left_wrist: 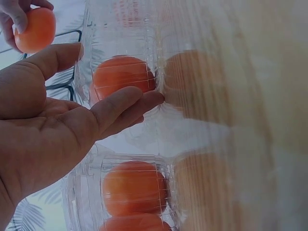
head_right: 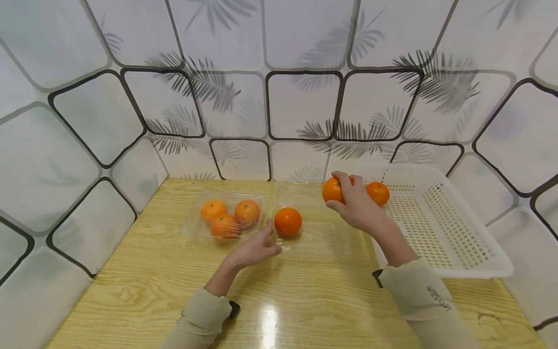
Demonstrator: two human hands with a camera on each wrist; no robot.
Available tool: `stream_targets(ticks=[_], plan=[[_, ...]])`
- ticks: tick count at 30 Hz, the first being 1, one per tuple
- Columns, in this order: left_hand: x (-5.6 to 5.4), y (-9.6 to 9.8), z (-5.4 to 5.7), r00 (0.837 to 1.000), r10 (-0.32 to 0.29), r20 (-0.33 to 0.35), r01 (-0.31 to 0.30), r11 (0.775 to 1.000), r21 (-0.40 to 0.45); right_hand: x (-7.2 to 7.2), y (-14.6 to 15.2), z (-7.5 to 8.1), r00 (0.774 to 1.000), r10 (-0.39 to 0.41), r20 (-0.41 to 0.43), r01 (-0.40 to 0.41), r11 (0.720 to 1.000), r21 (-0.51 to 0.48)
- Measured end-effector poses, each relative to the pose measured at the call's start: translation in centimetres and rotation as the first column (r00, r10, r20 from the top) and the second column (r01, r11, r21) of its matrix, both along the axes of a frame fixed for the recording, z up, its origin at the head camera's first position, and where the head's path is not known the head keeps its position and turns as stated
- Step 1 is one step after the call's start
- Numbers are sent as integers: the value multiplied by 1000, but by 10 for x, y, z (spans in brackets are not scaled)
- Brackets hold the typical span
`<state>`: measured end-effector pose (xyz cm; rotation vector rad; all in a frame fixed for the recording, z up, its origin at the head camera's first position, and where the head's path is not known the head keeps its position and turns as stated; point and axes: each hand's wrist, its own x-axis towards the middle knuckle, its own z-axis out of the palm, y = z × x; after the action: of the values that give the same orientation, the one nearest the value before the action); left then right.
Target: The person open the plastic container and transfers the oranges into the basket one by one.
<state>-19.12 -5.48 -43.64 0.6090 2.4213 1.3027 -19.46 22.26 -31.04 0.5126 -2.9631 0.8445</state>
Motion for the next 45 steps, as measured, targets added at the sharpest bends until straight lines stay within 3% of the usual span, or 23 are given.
stream_targets(ticks=[8, 17, 34, 45], plan=[[1, -7, 2, 1000, 12, 4, -12, 1000, -1, -18, 22, 13, 1000, -13, -4, 13, 1000, 13], [2, 0, 1, 1000, -5, 12, 5, 1000, 11, -38, 67, 23, 999, -53, 9, 52, 998, 32], [3, -2, 1, 1000, 7, -9, -7, 1000, -2, -66, 116, -3, 969, -231, -87, 224, 970, -91], [-2, -5, 4, 1000, 12, -20, -13, 999, -37, -88, 139, -26, 954, -297, -32, 291, 949, -125]])
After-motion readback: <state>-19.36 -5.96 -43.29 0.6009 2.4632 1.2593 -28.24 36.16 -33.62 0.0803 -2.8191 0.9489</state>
